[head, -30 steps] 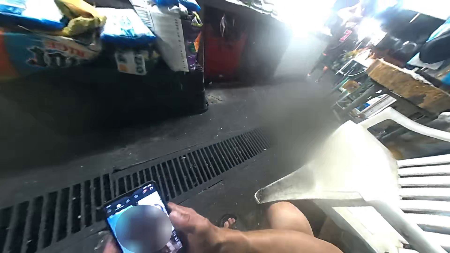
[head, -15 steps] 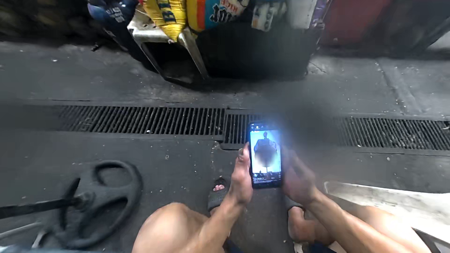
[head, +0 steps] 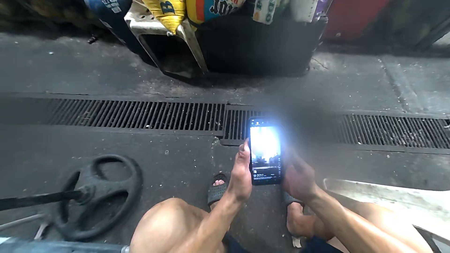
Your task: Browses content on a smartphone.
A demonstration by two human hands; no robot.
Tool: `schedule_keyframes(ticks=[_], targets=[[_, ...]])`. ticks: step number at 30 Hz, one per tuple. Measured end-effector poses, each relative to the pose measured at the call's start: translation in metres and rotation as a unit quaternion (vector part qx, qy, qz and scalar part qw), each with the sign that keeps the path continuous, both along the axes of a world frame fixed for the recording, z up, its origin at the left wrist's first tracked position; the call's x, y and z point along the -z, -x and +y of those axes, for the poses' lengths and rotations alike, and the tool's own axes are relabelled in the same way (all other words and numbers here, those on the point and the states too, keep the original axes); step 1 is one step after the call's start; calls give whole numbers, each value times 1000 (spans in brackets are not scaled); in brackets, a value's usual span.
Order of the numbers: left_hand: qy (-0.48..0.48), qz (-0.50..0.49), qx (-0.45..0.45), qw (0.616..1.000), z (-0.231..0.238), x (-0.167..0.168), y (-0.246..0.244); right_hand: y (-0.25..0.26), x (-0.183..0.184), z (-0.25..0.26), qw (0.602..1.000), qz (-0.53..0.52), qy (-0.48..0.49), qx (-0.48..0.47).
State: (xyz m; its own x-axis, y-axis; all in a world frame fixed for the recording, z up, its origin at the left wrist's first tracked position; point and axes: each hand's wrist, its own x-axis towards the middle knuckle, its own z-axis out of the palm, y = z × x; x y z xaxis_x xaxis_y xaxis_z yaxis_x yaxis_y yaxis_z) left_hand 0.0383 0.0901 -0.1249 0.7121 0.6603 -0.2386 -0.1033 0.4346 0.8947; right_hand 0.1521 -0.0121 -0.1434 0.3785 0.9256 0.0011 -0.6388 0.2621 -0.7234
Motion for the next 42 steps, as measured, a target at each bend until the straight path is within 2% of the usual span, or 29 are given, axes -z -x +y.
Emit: schedule_keyframes(ticks=[8, 30, 42], targets=[[0, -11, -8, 1000, 0, -4, 1, -1, 2, 2, 999, 9, -25, -21], [13, -10, 3, 1000, 2, 1, 1, -1, 5, 4, 1000, 2, -6, -17], [-15, -25, -7, 1000, 1, 1, 2, -3, 6, 4, 999, -10, -24, -19]])
